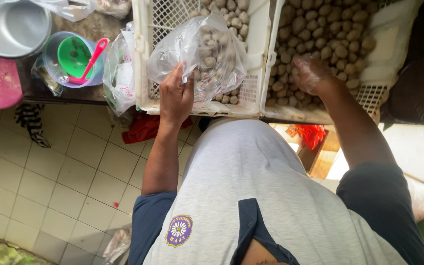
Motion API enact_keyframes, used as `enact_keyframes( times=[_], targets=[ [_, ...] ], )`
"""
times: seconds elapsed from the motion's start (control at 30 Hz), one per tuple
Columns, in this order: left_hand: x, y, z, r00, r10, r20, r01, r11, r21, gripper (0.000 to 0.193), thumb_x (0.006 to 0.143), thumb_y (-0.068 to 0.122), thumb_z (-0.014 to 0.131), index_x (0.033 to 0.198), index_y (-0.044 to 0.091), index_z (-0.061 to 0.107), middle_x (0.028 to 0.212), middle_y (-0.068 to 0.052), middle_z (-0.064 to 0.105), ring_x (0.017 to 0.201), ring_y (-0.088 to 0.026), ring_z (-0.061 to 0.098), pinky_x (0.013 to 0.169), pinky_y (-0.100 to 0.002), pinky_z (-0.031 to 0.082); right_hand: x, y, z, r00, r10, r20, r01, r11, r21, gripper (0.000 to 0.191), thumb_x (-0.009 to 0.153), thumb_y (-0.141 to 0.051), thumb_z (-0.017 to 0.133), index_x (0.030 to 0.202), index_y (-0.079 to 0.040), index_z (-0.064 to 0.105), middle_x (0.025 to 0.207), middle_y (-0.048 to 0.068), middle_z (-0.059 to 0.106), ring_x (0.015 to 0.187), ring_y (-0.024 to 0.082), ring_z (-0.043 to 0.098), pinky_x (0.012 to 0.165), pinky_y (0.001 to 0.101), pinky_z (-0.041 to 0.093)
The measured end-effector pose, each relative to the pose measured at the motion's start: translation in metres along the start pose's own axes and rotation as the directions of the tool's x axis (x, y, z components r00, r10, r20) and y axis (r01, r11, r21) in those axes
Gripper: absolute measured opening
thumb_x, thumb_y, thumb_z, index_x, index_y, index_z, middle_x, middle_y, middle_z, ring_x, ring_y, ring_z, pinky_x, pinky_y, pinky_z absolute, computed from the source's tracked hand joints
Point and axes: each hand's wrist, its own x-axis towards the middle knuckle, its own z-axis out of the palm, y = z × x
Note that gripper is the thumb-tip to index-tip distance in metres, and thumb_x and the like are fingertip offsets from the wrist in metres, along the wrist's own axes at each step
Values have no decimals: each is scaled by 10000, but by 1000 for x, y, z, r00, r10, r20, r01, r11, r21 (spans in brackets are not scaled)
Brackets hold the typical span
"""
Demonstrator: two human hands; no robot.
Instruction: The person picks small round meatballs from a white crate and places them into a plastic bag held open with the other hand. The person repeats this process, filling the bag with meatballs from the crate.
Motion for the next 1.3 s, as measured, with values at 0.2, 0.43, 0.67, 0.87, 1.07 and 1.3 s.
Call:
enact_keyframes(
  times=[0.2,0.43,0.67,0.87,1.07,1.3],
  targets=[
    [4,0,2,994,81,-77,-75,994,75,338,1053,145,667,1262,-118,626,1065,-252,736,948,-355,763,858,-421,602,-10,20,-41,915,-402,-33,231,453,861,319,969,-190,714,1245,-68,614,976,73,589,817,143,549,714,342,541],
    [2,10,4,994,56,-90,-48,995,88,261,1003,61,667,1206,-101,638,1012,-217,739,895,-305,762,791,-403,598,-5,7,-54,984,-145,107,79,881,466,211,1021,-246,619,1111,-56,646,984,85,646,757,186,630,710,377,575],
    [-3,9,12,991,64,-116,-57,996,64,230,986,-37,645,1209,-90,635,1005,-191,727,859,-266,739,732,-367,570,-39,38,-17,982,-183,55,164,955,247,266,895,-163,685,1135,-51,660,1067,161,674,987,313,643,889,458,525],
    [-4,1,18,992,-18,-124,22,999,38,289,970,-42,643,1251,-101,612,991,-172,724,834,-209,733,743,-336,574,-50,73,3,961,-47,-271,108,970,217,365,949,-134,692,1298,-36,644,1202,210,679,1100,369,652,971,481,525],
    [-1,10,-1,989,-65,-136,65,998,-11,358,961,-64,613,1317,-99,620,1053,-186,744,860,-207,714,790,-319,565,-61,64,11,876,-80,-475,197,960,201,435,899,-116,793,1287,6,639,1219,225,684,1110,390,654,970,486,536],
    [5,4,-40,993,-105,-62,92,979,-182,334,977,-48,615,1309,-82,602,1111,-126,724,963,-151,676,842,-270,554,-64,-11,-1,852,-11,-523,195,934,299,280,1028,-152,779,1259,-48,658,1066,146,693,936,262,680,826,355,621]
  ],
)
